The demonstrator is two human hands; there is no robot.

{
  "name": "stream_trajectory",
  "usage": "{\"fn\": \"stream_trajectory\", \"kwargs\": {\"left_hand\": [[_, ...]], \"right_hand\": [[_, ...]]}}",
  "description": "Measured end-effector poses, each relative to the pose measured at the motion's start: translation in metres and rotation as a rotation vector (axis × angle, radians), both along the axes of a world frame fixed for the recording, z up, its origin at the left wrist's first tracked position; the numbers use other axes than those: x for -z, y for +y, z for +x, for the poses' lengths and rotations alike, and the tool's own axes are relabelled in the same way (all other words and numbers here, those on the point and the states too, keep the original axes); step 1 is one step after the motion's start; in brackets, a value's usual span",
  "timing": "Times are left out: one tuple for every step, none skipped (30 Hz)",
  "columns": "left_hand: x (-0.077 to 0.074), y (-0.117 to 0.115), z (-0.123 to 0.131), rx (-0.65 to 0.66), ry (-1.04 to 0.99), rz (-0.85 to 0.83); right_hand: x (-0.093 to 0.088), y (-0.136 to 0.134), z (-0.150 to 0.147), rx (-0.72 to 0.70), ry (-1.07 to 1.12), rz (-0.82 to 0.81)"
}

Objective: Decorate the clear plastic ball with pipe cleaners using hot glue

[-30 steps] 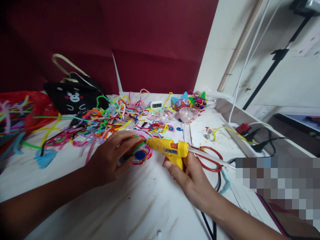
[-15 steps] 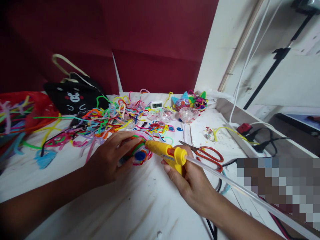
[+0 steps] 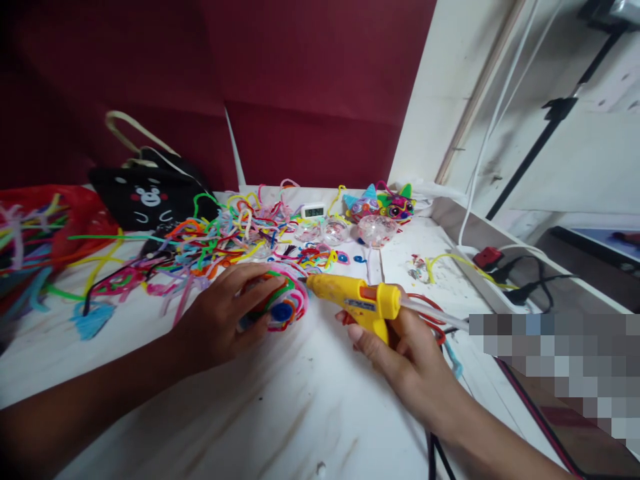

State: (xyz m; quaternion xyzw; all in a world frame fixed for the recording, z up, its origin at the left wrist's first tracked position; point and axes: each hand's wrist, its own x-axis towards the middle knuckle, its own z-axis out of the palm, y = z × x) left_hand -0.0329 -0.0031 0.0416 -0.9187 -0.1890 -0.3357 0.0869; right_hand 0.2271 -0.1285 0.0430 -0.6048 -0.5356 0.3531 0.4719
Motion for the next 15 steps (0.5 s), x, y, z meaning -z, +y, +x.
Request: {"fn": "stream_trajectory", "kwargs": {"left_hand": [[0.0,0.001,0.0,0.001,0.001,0.003],[0.0,0.001,0.0,0.002,-0.001,0.006],[0.0,0.002,0.0,0.003,-0.002,0.006],[0.0,0.003,0.0,0.005,-0.005,0.006],[0.0,0.003,0.0,0.009,-0.008,0.005],[0.0,0.004,0.0,0.014,-0.01,0.004],[0.0,0.004,0.0,0.019,-0.01,0.003],[0.0,0.004,0.0,0.024,-0.01,0.003],[0.0,0.003,0.0,0.027,-0.008,0.005],[0.0,0.003,0.0,0.03,-0.003,0.007],[0.0,0.003,0.0,0.032,0.001,0.008],[0.0,0.002,0.0,0.033,0.004,0.01],[0.0,0.002,0.0,0.033,0.005,0.012],[0.001,0.002,0.0,0.031,0.005,0.017],[0.001,0.002,0.001,0.029,0.004,0.023]], "right_hand": [[-0.003,-0.001,0.002,-0.011,0.015,-0.036],[-0.006,-0.001,0.004,-0.028,0.022,-0.077],[-0.009,-0.002,0.006,-0.049,0.027,-0.119],[-0.01,-0.003,0.007,-0.075,0.033,-0.159],[-0.011,-0.004,0.007,-0.101,0.045,-0.198],[-0.012,-0.005,0.007,-0.124,0.067,-0.235],[-0.011,-0.005,0.006,-0.144,0.098,-0.271],[-0.01,-0.005,0.004,-0.158,0.131,-0.306],[-0.008,-0.005,0.002,-0.166,0.161,-0.335],[-0.005,-0.005,0.0,-0.168,0.185,-0.359],[-0.002,-0.004,-0.001,-0.167,0.207,-0.376],[0.002,-0.003,-0.001,-0.173,0.223,-0.388],[0.005,-0.002,-0.001,-0.185,0.227,-0.402],[0.009,-0.001,0.001,-0.194,0.206,-0.413],[0.011,0.0,0.003,-0.198,0.134,-0.414]]}}
